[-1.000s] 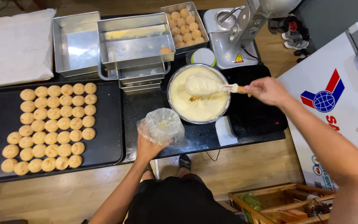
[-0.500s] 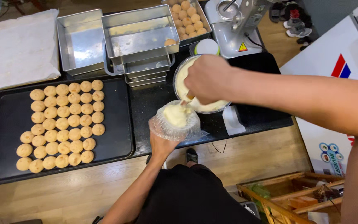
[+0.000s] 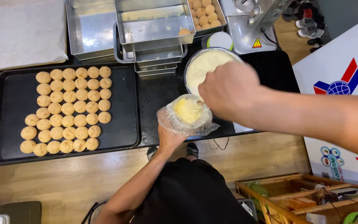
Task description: The person fills small round biscuits with a cream filling using a piping bag. They pick up a biscuit from a tray, squeeze the cream into the center, and place the filled biscuit into a metal container. The person periodically refills the piping bag from a large bowl of cream.
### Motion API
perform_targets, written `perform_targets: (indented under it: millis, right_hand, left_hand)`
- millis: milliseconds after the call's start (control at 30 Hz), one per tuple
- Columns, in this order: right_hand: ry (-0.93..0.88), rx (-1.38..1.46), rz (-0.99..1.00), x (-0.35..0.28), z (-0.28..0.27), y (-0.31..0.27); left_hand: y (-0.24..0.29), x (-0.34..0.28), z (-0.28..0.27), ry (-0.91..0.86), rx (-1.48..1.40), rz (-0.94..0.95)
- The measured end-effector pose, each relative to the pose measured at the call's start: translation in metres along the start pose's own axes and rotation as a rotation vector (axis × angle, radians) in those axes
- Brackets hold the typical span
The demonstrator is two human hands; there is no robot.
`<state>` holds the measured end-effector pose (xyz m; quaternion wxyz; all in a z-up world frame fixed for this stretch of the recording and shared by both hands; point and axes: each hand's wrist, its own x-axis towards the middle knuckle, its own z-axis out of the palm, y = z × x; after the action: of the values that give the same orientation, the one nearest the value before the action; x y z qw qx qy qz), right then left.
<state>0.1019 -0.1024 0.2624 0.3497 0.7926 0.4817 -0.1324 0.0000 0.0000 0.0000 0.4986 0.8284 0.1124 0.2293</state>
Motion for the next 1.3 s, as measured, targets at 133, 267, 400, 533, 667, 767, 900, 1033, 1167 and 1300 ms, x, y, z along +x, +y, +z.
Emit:
perform_targets:
  millis: [133,267,400,533,667,767,900,1033,1167,1300]
  right_hand:
    - [0.165,-0.014,-0.068,0.006,0.022,-0.006]
    - [0.091,0.063,0.024,-0.003,0.037,0.004]
    - [0.27,-0.044,-0.078,-0.006,0.055,-0.017]
    - [0.367,-0.106,-0.126,-0.023,0.07,-0.023]
    - [0.677,-0.26,-0.171,-0.056,0.078,0.016]
    - [0.658,-0.224,-0.131,-0.085,0.079,0.067]
    - [0.68,-0.137,0.076,-0.09,0.101,0.108]
    - [0.462,-0.077,0.33,-0.033,0.159,0.127]
    - [0.073,0.135,0.495,0.051,0.216,0.136]
    - [-0.034,0.294,0.476,0.088,0.253,0.142]
  left_hand:
    - [-0.001,-0.008,0.007,0.043,-0.134,0.062]
    - [0.009,-0.006,0.001,0.046,0.0,0.114]
    - [0.022,-0.006,-0.001,-0.011,-0.071,0.071]
    - [0.012,-0.004,-0.006,-0.04,-0.116,0.001]
    - [-0.004,-0.006,-0.008,-0.022,-0.083,-0.034]
    - [-0.019,-0.01,-0.003,-0.003,-0.078,-0.039]
    - [-0.049,-0.006,0.015,-0.051,-0.2,-0.08]
    - [-0.072,-0.005,0.035,-0.269,-0.33,-0.133]
    - [-0.073,-0.008,0.066,-0.364,-0.633,0.011]
    - [-0.06,-0.008,0.09,-0.451,-0.728,0.012]
